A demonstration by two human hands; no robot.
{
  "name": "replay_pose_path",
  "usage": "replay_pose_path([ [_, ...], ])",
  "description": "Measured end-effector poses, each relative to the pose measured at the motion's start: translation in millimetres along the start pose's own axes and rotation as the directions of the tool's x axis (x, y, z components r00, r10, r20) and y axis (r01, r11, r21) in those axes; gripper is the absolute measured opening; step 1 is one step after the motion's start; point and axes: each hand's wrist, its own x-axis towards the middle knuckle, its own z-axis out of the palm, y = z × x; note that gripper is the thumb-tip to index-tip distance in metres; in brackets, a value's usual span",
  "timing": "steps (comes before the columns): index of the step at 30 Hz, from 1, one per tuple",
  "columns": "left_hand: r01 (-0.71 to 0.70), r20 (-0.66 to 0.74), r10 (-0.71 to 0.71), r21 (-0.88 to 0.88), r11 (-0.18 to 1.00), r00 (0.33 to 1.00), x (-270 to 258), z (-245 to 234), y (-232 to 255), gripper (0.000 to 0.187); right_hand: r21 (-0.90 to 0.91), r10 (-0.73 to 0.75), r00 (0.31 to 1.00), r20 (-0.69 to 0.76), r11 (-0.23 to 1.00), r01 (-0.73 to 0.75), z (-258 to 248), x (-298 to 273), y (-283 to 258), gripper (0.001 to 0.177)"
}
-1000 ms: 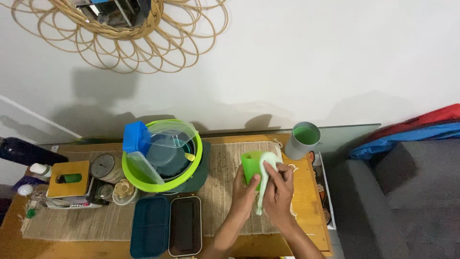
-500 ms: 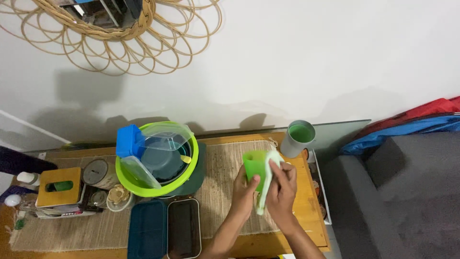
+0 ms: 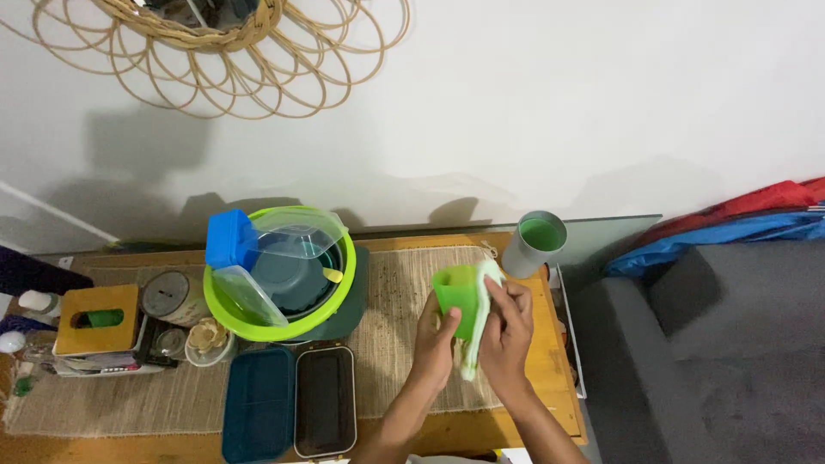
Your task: The person wipes the exterior of a light blue cup and then a green cup using a light green cloth on a wooden table. The person rotates each cup while wiping and places them back on the table after finishing.
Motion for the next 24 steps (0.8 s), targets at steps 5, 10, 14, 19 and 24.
replay_pose_path([
  [5, 0.113, -0.084, -0.114, -0.011, 0.993, 0.99, -7, 15, 29, 0.082, 0.034, -0.054, 0.996, 0.067, 0.998, 0.052, 4, -4, -10, 0.041],
  [10, 0.004, -0.026, -0.004, -0.033, 0.999, 1.0, -4, 15, 32, 0.074, -0.037, -0.1, 0.993, 0.064, 0.994, 0.103, 8, -2, -17, 0.045],
  [14, 0.097, -0.034, -0.099, -0.055, 0.994, 0.994, 0, 7, 30, 0.075, 0.021, -0.011, 1.0, 0.026, 1.0, 0.011, 5, 1, -7, 0.04],
  [19, 0.103, -0.109, -0.101, 0.013, 0.995, 0.989, 6, 9, 33, 0.085, -0.023, -0.043, 0.999, 0.034, 0.999, 0.044, 7, 0, -16, 0.043],
  [24, 0.053, 0.05, -0.065, 0.21, 0.976, 0.997, 6, -2, 13, 0.089, 0.058, -0.08, 0.997, -0.007, 0.995, 0.08, 7, 3, -10, 0.044],
])
